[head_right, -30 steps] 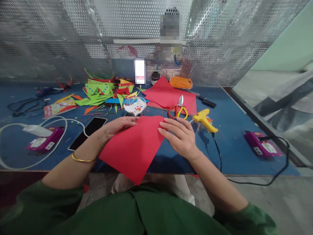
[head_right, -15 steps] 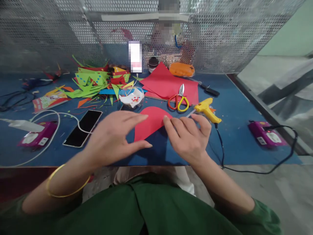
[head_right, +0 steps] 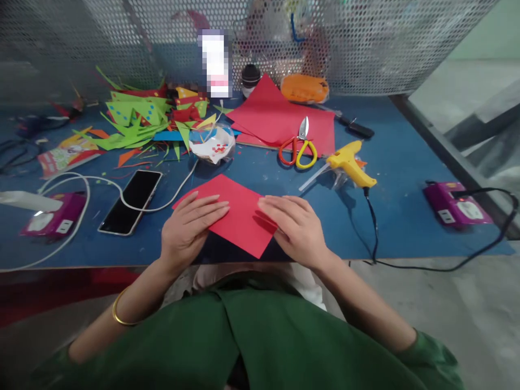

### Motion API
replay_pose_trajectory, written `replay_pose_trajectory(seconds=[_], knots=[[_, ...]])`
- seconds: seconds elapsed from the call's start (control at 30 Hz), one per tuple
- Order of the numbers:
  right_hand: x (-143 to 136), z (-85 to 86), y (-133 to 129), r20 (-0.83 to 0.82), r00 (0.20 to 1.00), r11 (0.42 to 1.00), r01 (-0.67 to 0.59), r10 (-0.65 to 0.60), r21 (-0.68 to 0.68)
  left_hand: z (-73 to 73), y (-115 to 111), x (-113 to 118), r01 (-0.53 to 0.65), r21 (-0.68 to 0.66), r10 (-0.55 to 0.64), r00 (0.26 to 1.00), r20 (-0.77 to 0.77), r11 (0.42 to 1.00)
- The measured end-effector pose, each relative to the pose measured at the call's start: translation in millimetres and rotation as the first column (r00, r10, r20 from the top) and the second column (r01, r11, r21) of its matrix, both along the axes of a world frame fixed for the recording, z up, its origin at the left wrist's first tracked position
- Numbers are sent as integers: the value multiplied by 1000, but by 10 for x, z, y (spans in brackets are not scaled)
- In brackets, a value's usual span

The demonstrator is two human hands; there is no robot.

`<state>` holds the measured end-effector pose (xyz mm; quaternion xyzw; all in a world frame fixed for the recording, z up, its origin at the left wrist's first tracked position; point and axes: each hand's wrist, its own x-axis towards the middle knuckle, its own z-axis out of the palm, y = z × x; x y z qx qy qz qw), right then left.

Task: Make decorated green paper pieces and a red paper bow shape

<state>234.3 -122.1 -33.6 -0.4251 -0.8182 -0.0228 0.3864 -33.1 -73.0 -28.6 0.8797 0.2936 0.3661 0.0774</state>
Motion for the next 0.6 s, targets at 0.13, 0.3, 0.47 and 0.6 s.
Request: replay_pose_trajectory(seconds=[0.13, 0.3, 0.47, 0.6], knots=[[36, -105, 8, 209, 974, 996, -75, 85, -56, -128, -46, -71, -48, 25, 51, 982, -184, 999], [42, -186, 1, 191, 982, 980, 32, 6, -195, -137, -179, -92, -104, -43, 96, 982, -163, 994], [70, -185, 39, 19, 990, 924, 137, -140, -357, -122, -200, -68, -176, -206, 173, 984, -32, 963], [51, -179, 75, -100, 945, 856, 233, -311, -461, -71, -153, -45, -233, -310, 238, 971, -20, 922]])
